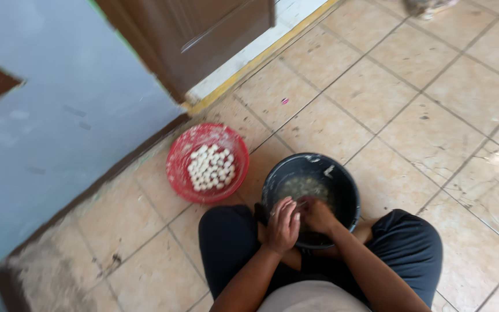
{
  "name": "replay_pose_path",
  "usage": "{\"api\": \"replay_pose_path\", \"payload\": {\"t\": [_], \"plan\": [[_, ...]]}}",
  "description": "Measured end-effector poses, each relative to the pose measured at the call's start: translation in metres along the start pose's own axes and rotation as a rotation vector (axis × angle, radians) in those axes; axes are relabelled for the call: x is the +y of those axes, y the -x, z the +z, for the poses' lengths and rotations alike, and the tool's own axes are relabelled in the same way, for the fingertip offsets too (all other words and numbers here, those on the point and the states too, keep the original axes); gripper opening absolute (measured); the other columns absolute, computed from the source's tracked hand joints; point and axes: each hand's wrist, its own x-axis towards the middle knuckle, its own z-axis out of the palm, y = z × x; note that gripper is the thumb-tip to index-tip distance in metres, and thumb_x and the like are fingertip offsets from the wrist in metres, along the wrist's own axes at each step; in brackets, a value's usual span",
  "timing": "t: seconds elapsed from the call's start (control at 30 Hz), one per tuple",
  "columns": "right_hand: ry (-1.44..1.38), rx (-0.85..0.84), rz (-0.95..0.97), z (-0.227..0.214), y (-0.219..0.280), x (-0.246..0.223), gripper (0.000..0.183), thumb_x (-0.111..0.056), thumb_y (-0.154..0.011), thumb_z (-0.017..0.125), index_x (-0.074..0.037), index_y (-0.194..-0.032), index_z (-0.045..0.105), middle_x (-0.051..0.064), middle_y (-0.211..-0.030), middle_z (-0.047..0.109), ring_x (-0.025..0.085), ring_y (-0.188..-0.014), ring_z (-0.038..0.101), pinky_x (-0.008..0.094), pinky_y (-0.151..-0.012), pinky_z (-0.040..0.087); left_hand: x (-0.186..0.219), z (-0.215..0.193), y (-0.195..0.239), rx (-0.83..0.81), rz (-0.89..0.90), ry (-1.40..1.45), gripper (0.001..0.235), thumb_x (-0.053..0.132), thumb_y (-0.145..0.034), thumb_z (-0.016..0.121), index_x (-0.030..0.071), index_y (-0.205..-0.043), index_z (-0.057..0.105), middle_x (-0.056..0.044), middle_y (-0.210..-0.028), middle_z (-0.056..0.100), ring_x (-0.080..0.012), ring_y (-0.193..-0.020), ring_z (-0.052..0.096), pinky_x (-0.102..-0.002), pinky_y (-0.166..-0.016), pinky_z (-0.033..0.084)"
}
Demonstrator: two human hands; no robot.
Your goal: The person sits on the floor and peels hard-boiled eggs by hand. They remove the shell from each egg and place the peeled egg into a red bowl. The discarded shells are dropped into a black basin containing water.
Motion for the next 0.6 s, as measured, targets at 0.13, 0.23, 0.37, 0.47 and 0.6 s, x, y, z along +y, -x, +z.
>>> {"api": "replay_pose_path", "payload": {"t": [0.13, 0.23, 0.37, 0.47, 0.6], "plan": [[0.128, -0.097, -0.121, 0.034, 0.001, 0.032, 0.029, -0.017, -0.082, 0.067, -0.009, -0.11, 0.07, 0.021, -0.108, 0.074, 0.038, -0.103, 0.071, 0.043, -0.085, 0.056, 0.005, -0.004, -0.001, 0.003, -0.073, 0.046, 0.032, 0.012, -0.102, 0.061, -0.001, -0.131, 0.057, -0.026, -0.135, 0.061, -0.0439, -0.122, 0.062, -0.048, -0.104, 0.053], [0.237, -0.306, -0.262, 0.053, -0.01, 0.049, 0.017, -0.017, -0.083, 0.067, -0.008, -0.097, 0.073, 0.018, -0.105, 0.076, 0.037, -0.1, 0.07, 0.045, -0.087, 0.055, 0.008, -0.008, -0.004, 0.006, -0.056, 0.056, 0.031, 0.012, -0.104, 0.061, -0.001, -0.133, 0.055, -0.024, -0.135, 0.06, -0.043, -0.122, 0.062, -0.048, -0.106, 0.053], [0.204, -0.421, -0.192, 0.045, -0.009, 0.053, 0.019, -0.014, -0.085, 0.062, -0.007, -0.099, 0.072, 0.017, -0.105, 0.076, 0.036, -0.1, 0.071, 0.044, -0.086, 0.056, 0.011, -0.01, -0.005, 0.007, -0.109, 0.098, 0.034, 0.011, -0.103, 0.06, -0.001, -0.134, 0.052, -0.025, -0.136, 0.058, -0.0423, -0.122, 0.062, -0.047, -0.104, 0.053], [0.144, -0.465, -0.06, 0.031, -0.009, 0.027, 0.018, -0.013, -0.089, 0.063, -0.004, -0.103, 0.071, 0.015, -0.109, 0.075, 0.033, -0.101, 0.071, 0.041, -0.087, 0.056, 0.01, -0.011, -0.013, 0.055, -0.117, 0.091, 0.032, 0.009, -0.103, 0.06, -0.002, -0.133, 0.054, -0.024, -0.135, 0.058, -0.041, -0.122, 0.062, -0.046, -0.105, 0.053], [-0.662, -0.362, 0.359, 0.008, 0.005, -0.011, 0.027, -0.006, -0.093, 0.056, -0.011, -0.118, 0.067, 0.007, -0.11, 0.074, 0.02, -0.101, 0.07, 0.032, -0.086, 0.06, 0.005, -0.013, -0.024, 0.094, -0.359, 0.153, 0.029, 0.01, -0.101, 0.064, -0.001, -0.128, 0.063, -0.021, -0.127, 0.064, -0.0365, -0.113, 0.066, -0.04, -0.093, 0.057]]}}
